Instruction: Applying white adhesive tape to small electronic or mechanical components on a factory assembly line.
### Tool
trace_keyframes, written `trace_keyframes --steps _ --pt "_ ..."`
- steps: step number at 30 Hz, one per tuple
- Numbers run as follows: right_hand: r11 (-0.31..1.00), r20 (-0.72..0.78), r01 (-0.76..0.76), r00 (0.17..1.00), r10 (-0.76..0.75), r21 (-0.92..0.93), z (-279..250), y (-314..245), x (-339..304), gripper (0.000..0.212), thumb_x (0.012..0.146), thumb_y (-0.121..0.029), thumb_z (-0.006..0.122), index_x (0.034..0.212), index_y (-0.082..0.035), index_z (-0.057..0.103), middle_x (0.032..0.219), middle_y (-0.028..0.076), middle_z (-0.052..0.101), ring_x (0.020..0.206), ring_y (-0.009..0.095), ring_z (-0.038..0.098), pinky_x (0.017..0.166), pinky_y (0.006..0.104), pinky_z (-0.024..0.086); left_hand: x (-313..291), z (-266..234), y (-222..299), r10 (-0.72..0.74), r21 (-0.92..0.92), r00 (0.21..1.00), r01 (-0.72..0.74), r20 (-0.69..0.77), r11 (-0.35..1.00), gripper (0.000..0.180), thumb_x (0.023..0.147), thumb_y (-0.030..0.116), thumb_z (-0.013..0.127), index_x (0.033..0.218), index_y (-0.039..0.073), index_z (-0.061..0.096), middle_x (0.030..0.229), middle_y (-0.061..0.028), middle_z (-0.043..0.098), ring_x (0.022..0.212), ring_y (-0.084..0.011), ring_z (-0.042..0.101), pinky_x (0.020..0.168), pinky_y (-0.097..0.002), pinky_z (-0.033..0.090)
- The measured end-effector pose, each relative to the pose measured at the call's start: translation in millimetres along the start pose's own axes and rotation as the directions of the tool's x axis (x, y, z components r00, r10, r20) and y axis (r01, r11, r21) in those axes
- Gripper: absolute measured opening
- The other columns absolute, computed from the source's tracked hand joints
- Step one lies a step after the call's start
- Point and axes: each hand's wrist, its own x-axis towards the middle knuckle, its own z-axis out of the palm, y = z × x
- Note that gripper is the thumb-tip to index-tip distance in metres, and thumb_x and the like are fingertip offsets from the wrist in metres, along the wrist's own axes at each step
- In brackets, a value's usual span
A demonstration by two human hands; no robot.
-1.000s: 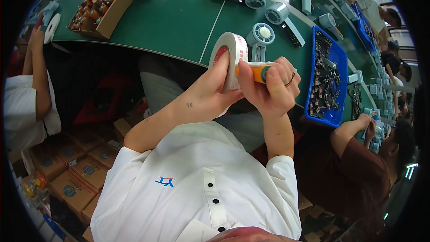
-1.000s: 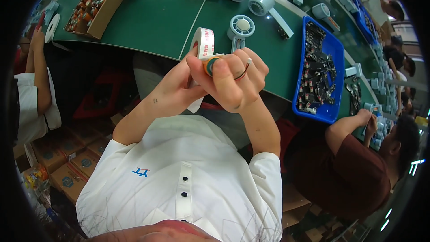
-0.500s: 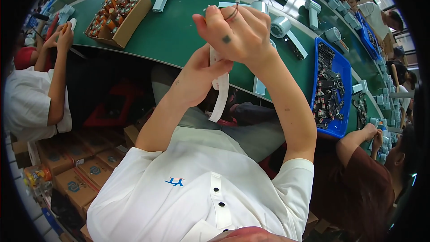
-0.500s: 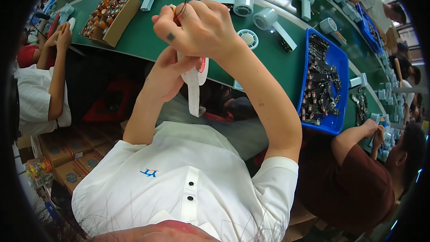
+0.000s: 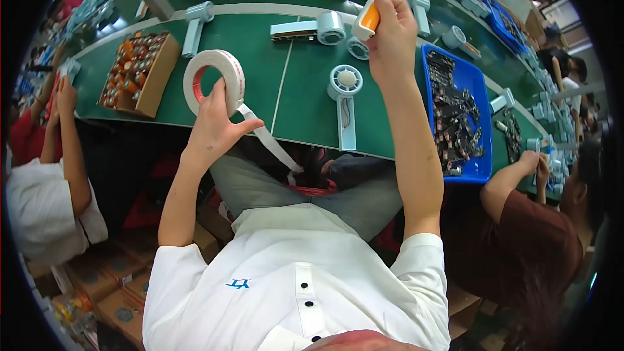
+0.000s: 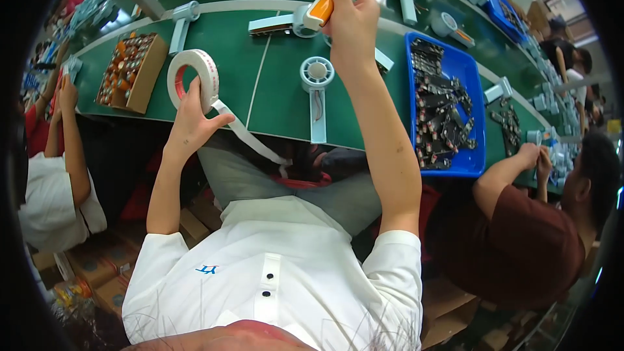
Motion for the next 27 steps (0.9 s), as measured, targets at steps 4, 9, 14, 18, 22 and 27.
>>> trace_keyframes --steps 4,9,14,18,22,27 --pt "0.859 0.022 -0.346 0.931 0.366 0.377 -36 9 -27 0.02 0.102 -0.025 0.061 0.098 -0.007 0.054 0.073 0.003 0.051 0.055 0.008 0.041 0.046 0.0233 0.028 9 14 -28 0.345 0.365 0.935 -0.349 0.078 0.863 0.052 0.08 0.003 0.075 0.128 0.003 0.056 0.105 -0.0106 0.058 0.095 -0.0279 0.056 0.094 -0.0394 0.043" --pt "0.822 0.011 -0.308 0.939 0.345 0.48 -99 45 -76 0.022 0.103 -0.028 0.06 0.102 -0.008 0.051 0.085 0.005 0.055 0.064 0.009 0.05 0.052 0.0254 0.04 21 12 -18 0.502 0.47 0.862 -0.475 0.074 0.744 0.033 0.081 0.003 0.074 0.112 0.009 0.065 0.11 -0.0062 0.057 0.101 -0.0241 0.054 0.097 -0.0377 0.041" --pt "0.767 -0.091 -0.303 0.901 0.423 0.566 -113 54 -113 0.023 0.104 -0.029 0.057 0.097 -0.008 0.05 0.071 0.003 0.05 0.052 0.008 0.037 0.046 0.0263 0.027 53 27 71 0.696 0.219 0.652 -0.758 0.301 0.615 0.028 0.081 0.005 0.073 0.107 0.014 0.067 0.122 -0.001 0.057 0.113 -0.022 0.053 0.1 -0.0361 0.042" --pt "0.799 0.08 -0.115 0.993 0.084 0.591 -109 45 -139 0.027 0.103 -0.032 0.06 0.1 -0.008 0.049 0.072 0.004 0.053 0.052 0.009 0.038 0.047 0.0271 0.028 99 69 77 0.81 0.166 0.416 -0.909 0.413 0.383 0.022 0.083 0.011 0.071 0.105 0.015 0.068 0.127 -0.0004 0.056 0.118 -0.0227 0.049 0.102 -0.0348 0.041" --pt "0.951 0.124 -0.025 0.992 -0.013 0.307 -90 43 -155 0.024 0.097 -0.024 0.065 0.102 -0.006 0.051 0.082 0.008 0.059 0.055 0.013 0.046 0.053 0.0268 0.041 101 79 72 0.813 0.196 0.369 -0.929 0.451 0.313 0.019 0.083 0.014 0.072 0.102 0.014 0.069 0.129 -0.0006 0.055 0.118 -0.0234 0.047 0.103 -0.0353 0.04" --pt "0.98 0.338 -0.176 0.931 0.135 0.093 -91 35 -156 0.013 0.091 -0.004 0.063 0.102 -0.004 0.054 0.083 0.006 0.059 0.06 0.013 0.05 0.057 0.0242 0.044 89 89 76 0.773 0.345 0.376 -0.913 0.511 0.216 0.016 0.082 0.014 0.072 0.098 0.013 0.07 0.129 -0.0013 0.054 0.116 -0.0237 0.046 0.106 -0.0376 0.037"
